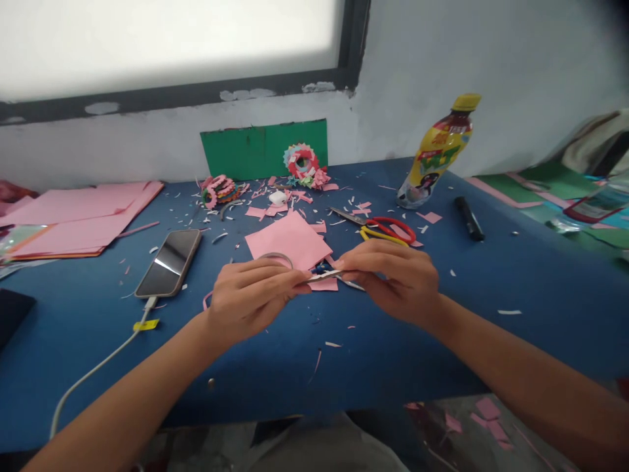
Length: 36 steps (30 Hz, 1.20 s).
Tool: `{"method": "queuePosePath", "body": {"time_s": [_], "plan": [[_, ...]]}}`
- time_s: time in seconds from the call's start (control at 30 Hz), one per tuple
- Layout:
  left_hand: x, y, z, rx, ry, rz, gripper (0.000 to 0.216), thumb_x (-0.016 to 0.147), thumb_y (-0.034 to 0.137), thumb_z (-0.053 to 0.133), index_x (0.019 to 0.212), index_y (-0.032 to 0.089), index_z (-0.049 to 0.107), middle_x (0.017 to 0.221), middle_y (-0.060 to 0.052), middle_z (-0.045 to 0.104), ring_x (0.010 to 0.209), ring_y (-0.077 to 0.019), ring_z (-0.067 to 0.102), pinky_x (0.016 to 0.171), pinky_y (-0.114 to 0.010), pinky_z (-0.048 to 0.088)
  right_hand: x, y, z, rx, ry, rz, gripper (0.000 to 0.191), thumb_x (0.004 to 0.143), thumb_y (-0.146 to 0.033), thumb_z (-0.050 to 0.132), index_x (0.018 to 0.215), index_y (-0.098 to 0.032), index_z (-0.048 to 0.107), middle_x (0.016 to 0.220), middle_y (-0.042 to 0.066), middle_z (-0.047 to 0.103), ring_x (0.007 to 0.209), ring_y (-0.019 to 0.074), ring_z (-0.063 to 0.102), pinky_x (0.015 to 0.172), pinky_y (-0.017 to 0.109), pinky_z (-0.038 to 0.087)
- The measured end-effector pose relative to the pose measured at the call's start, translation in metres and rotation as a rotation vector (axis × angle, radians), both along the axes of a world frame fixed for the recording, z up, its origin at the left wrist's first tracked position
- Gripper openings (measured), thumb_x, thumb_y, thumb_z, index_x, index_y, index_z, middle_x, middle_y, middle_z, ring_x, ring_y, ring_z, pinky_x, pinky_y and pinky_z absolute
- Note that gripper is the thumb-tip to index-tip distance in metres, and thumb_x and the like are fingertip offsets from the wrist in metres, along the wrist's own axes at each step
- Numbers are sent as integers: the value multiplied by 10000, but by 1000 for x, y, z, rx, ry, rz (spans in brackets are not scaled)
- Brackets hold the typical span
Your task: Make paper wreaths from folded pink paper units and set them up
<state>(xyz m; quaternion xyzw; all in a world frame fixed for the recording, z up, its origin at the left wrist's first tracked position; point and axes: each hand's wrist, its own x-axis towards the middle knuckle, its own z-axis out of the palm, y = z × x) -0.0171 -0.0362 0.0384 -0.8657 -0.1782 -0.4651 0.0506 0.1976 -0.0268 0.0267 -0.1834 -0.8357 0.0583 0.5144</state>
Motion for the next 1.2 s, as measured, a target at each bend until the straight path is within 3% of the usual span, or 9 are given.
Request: {"method": "queuePosePath", "body": {"time_s": [0.23, 0.47, 0.67, 0.87, 1.0, 1.2], "plan": [[1, -1, 1, -5, 6, -13, 155, 755, 62, 591, 862, 171, 619, 676, 1, 705, 617, -107, 656, 653, -202, 561, -1, 0, 0, -44, -9, -11, 171, 808, -96, 532, 868, -240, 603, 744, 13, 676, 681, 129, 628, 619, 238, 511], [9, -2, -3, -17, -69, 80, 143, 691, 85, 658, 794, 173, 611, 626, -3, 689, 558, -111, 647, 579, -190, 545, -5, -2, -1, -49, -31, -50, 95, 786, -140, 591, 847, -214, 596, 725, 13, 673, 665, 114, 624, 628, 218, 508], [12, -4, -10, -67, -13, 45, 110, 704, 110, 666, 801, 139, 623, 594, -34, 681, 520, -121, 631, 519, -196, 515, -10, -6, -5, -40, -82, 69, 105, 791, -112, 585, 882, -160, 606, 763, 51, 692, 694, 106, 630, 648, 196, 504], [11, -5, -7, -56, 39, 24, 120, 702, 111, 669, 803, 148, 617, 623, -30, 691, 537, -119, 630, 529, -199, 510, -10, -6, -3, -50, -72, 90, 92, 773, -120, 606, 853, -167, 603, 728, 39, 683, 654, 99, 617, 625, 189, 495], [11, -5, -9, -102, 71, 12, 102, 718, 124, 643, 806, 166, 615, 647, -18, 697, 533, -102, 617, 521, -188, 495, -9, -4, -6, -163, -96, 163, 59, 780, -133, 578, 817, -177, 593, 697, 9, 657, 628, 85, 592, 610, 175, 482], [13, -5, -13, -200, 31, -15, 90, 700, 108, 650, 778, 143, 622, 606, -24, 665, 500, -81, 594, 479, -153, 467, -8, -5, -8, -505, -138, 194, 58, 765, -149, 581, 818, -161, 603, 634, -25, 598, 548, 64, 526, 530, 153, 454]]}}
